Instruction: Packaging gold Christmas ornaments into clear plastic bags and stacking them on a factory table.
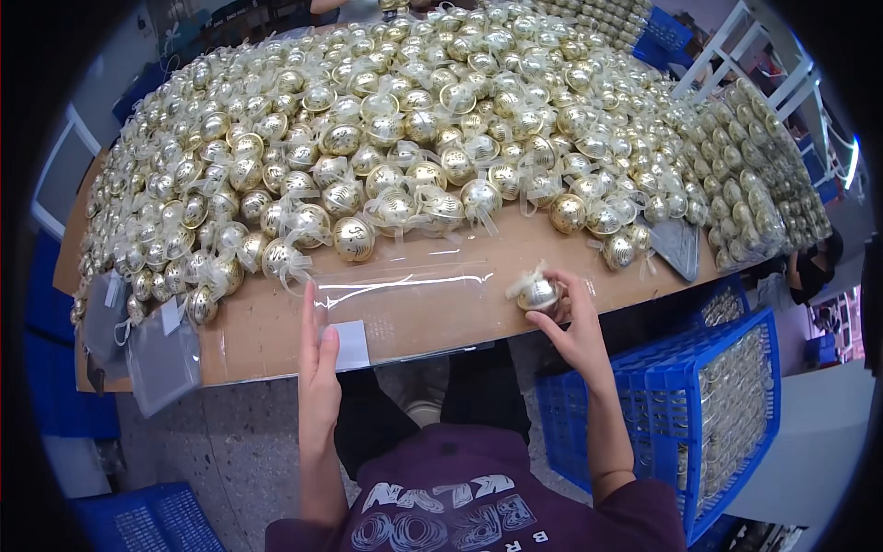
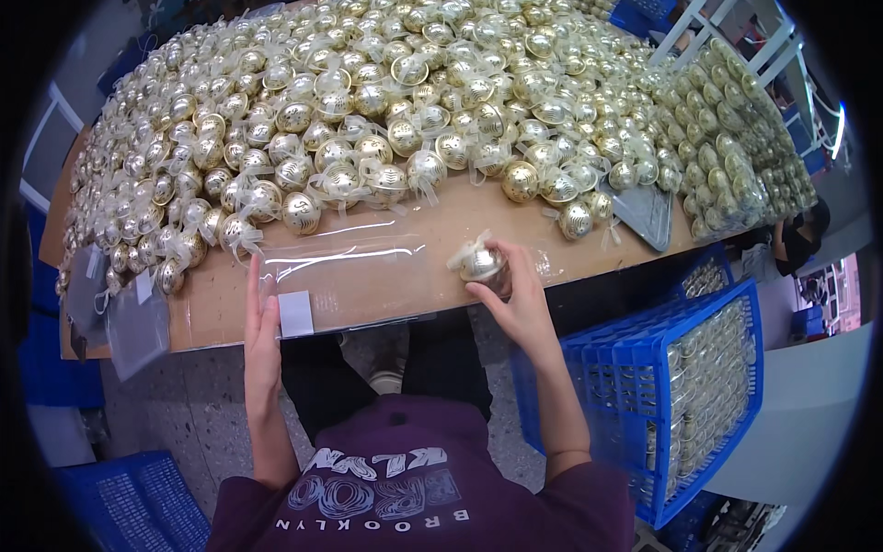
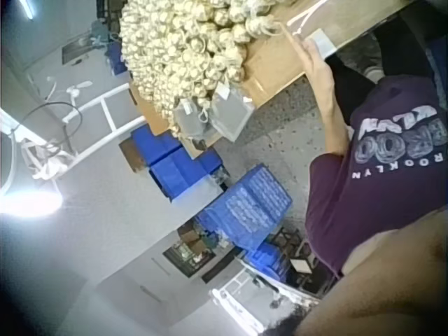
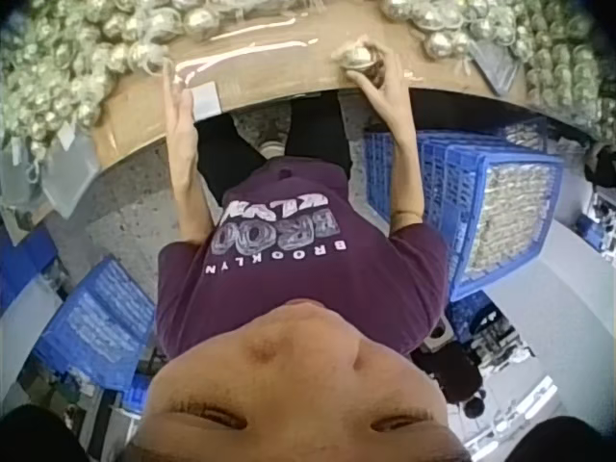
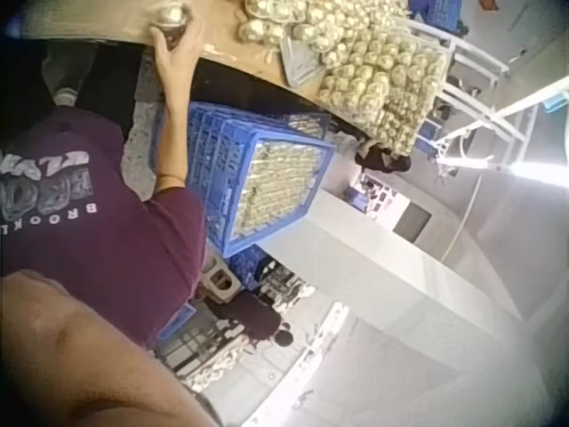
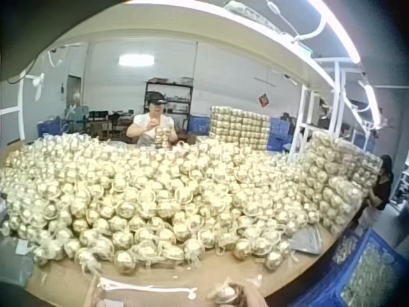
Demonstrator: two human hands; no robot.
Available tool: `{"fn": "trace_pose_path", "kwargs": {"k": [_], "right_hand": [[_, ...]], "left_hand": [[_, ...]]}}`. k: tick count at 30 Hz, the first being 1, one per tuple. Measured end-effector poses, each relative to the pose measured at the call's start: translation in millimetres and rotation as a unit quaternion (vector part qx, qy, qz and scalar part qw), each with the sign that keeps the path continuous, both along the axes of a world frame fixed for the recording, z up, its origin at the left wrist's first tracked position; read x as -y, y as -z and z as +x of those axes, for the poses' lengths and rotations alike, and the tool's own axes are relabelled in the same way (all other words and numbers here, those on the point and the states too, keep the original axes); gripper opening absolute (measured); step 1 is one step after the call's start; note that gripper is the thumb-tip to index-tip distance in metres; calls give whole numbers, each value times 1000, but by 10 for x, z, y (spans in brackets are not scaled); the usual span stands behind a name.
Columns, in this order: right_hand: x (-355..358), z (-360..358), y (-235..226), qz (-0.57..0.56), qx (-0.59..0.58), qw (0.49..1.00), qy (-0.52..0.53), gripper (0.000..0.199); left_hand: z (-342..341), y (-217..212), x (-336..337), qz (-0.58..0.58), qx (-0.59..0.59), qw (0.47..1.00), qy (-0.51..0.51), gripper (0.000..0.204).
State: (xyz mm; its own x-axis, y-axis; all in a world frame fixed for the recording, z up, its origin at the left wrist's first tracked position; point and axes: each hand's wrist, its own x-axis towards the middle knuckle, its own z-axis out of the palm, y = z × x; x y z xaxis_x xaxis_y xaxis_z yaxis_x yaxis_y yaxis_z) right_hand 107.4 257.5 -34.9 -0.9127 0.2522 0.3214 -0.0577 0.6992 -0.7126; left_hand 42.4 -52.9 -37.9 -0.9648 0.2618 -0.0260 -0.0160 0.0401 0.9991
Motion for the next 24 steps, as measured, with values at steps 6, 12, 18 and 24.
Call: {"fn": "trace_pose_path", "kwargs": {"k": [6, 12, 18, 24], "right_hand": [[306, -150, 45, -172, 77, 972, -142, 61], [860, -579, 150, -138, 55, 935, -323, 62], [872, -805, 97, -43, 95, 924, -367, 55], [-679, -1109, -20, -88, 403, 803, -431, 46]], "left_hand": [[0, -38, 34, 21, -7, 999, 36, 48], [185, -34, -97, -40, -75, 985, 153, 48], [234, -75, -124, -355, -248, 899, 72, 55], [263, -57, -140, -357, -286, 888, 41, 59]]}}
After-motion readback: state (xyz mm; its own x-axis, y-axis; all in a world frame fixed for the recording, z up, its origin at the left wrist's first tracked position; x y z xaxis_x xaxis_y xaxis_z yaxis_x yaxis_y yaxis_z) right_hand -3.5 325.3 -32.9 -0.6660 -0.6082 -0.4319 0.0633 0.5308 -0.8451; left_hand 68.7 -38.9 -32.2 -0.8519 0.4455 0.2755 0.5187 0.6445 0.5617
